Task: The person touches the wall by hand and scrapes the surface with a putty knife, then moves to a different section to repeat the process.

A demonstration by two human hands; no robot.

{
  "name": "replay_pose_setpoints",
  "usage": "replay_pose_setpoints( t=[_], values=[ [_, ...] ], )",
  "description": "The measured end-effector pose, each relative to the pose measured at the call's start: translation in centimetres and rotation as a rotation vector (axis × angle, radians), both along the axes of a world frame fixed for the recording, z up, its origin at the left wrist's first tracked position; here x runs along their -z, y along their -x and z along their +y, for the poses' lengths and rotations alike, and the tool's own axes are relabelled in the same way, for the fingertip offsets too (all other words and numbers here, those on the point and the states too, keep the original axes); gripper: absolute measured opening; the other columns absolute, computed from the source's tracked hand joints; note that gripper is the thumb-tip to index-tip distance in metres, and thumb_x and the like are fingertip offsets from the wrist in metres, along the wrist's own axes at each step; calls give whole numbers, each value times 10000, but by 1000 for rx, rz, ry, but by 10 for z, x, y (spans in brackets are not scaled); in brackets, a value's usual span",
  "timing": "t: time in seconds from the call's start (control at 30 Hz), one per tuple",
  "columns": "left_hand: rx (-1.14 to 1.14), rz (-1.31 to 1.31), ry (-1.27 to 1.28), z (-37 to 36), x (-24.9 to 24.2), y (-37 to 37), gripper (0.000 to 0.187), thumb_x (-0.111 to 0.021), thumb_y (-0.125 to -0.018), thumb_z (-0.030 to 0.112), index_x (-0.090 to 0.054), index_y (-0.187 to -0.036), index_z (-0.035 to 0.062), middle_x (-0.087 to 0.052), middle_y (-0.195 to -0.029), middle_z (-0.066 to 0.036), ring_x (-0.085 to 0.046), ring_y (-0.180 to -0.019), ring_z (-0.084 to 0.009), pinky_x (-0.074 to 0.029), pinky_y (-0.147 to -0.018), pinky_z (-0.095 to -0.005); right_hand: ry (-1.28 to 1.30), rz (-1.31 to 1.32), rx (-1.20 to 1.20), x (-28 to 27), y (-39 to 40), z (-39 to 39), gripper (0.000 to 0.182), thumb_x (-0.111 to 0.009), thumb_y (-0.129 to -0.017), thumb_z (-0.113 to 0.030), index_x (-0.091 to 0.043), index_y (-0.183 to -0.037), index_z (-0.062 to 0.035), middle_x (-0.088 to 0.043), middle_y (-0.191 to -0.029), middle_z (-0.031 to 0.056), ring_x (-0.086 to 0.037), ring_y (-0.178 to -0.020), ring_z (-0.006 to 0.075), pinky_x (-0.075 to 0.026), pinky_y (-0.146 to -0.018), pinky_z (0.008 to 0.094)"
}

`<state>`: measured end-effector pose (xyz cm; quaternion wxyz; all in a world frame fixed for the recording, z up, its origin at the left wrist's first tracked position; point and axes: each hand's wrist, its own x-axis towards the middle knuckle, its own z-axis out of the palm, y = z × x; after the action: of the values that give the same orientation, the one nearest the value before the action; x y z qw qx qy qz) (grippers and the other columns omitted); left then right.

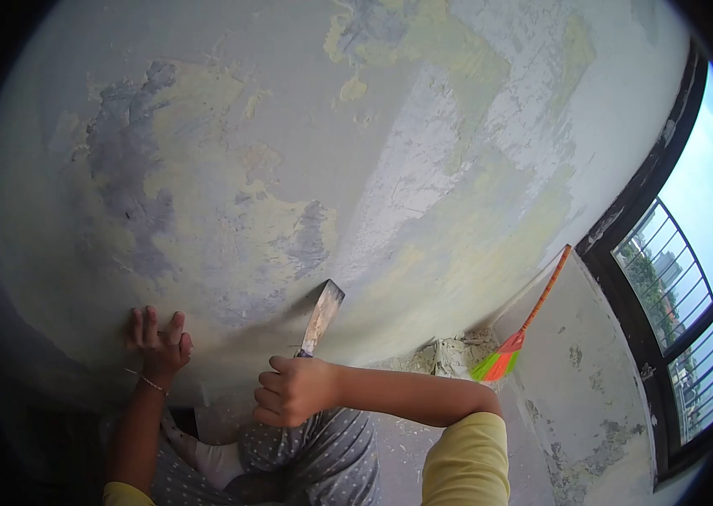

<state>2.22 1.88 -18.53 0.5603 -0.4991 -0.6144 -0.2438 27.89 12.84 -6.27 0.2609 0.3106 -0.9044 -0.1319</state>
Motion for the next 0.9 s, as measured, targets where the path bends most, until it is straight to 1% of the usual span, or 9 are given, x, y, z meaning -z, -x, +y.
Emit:
replay_pose_setpoints(
  t=[0.13,0.3,0.4,0.57,0.63,0.67,0.73,0.83,0.9],
  values=[
    [-6,6,-10,0,-2,0,391,-384,-927,348,-483,-1302,301,-310,-1439,-94,-257,-1341,-328,-257,-1023,-491,132,91,-23,-19,-1,-14,206,-589,-551,-173,-394,-593,-122,-421,-612,-12,-456,-518,127,-277,-454,270],
    [-3,8,-2,1,1,1,390,-378,-929,345,-480,-1302,296,-308,-1440,-96,-260,-1339,-327,-260,-1021,-494,179,152,-37,-32,-10,-17,268,-563,-723,-81,-358,-553,-111,-396,-555,-2,-398,-451,139,-274,-437,272],
    [-10,2,-3,0,0,2,384,-371,-936,351,-482,-1299,290,-313,-1436,-98,-260,-1339,-329,-263,-1021,-495,407,289,21,-43,-20,-28,298,-530,-750,-89,-339,-522,-107,-327,-514,-4,-357,-420,148,-283,-426,276],
    [27,32,-14,1,-8,-1,380,-353,-951,369,-481,-1298,281,-318,-1432,-103,-263,-1338,-332,-269,-1020,-495,429,439,-55,-46,-9,-68,350,-605,-745,-152,-352,-506,-115,-301,-512,-2,-356,-421,152,-277,-428,271],
    [-7,21,-18,0,-5,-2,381,-345,-957,375,-481,-1299,279,-313,-1437,-103,-260,-1339,-331,-266,-1019,-496,459,337,-202,-55,-1,-84,294,-639,-777,-274,-491,-578,-115,-484,-553,43,-481,-453,164,-349,-404,322],
    [-1,31,-15,1,-4,-2,381,-345,-957,375,-481,-1299,279,-313,-1437,-103,-260,-1339,-331,-266,-1019,-496,459,348,-197,-56,5,-83,294,-639,-777,-274,-491,-578,-115,-484,-553,43,-481,-453,164,-349,-404,322],
    [-12,37,13,0,-2,0,431,-359,-951,384,-451,-1340,224,-262,-1471,-150,-257,-1337,-377,-244,-1028,-537,386,442,-262,-64,22,-74,408,-676,-755,-194,-346,-522,-129,-293,-519,-8,-361,-433,149,-245,-428,276],
    [-15,-6,53,-2,3,0,450,-358,-951,386,-427,-1368,233,-258,-1471,-161,-252,-1335,-390,-239,-1037,-540,178,496,210,-56,42,-2,474,-769,-681,-169,-316,-542,-142,-282,-535,-15,-348,-444,139,-202,-431,287],
    [-26,20,52,-7,3,4,450,-365,-950,385,-426,-1370,236,-255,-1471,-167,-254,-1330,-401,-238,-1039,-545,100,511,277,-58,38,4,436,-727,-678,-94,-319,-529,-128,-284,-515,-16,-337,-425,135,-212,-422,278]
  ],
)
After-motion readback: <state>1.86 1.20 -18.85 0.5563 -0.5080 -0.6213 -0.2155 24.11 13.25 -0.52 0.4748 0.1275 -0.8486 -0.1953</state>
